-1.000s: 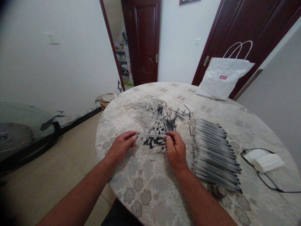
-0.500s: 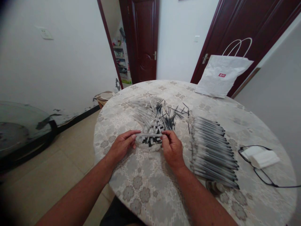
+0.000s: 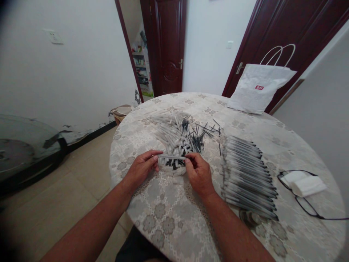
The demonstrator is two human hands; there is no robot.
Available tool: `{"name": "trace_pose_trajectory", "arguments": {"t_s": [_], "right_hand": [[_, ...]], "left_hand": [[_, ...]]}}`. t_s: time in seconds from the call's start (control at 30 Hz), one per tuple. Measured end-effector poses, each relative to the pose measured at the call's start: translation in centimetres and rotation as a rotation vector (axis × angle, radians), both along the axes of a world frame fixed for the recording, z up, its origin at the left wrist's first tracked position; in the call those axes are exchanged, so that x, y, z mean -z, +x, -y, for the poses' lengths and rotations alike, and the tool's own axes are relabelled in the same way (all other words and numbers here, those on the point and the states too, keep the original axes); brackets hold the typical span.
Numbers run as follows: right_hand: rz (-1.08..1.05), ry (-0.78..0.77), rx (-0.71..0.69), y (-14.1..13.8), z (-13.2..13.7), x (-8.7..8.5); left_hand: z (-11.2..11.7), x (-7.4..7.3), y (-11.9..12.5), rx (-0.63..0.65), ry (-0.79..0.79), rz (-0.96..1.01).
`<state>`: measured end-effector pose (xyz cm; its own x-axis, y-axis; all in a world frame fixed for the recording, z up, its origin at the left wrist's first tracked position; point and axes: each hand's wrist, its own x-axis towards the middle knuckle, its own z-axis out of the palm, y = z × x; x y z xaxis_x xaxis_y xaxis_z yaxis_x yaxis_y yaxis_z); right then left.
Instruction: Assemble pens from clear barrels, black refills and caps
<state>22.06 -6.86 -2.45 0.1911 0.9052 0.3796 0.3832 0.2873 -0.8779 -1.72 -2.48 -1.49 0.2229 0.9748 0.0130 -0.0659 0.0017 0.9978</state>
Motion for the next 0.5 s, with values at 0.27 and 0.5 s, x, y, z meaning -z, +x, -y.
{"name": "trace_pose_trajectory", "arguments": {"t_s": [0.27, 0.5], "right_hand": [[0.509, 0.184, -0.144, -1.2, 0.4, -0.7], [0.66, 0.306, -0.177, -1.4, 0.0, 0.0]], "left_hand": [[-0.8, -0.1, 0.0, -0.137, -0.132, 0.363], [-0.9, -0.4, 0.3, -0.18, -0.203, 0.392]]}}
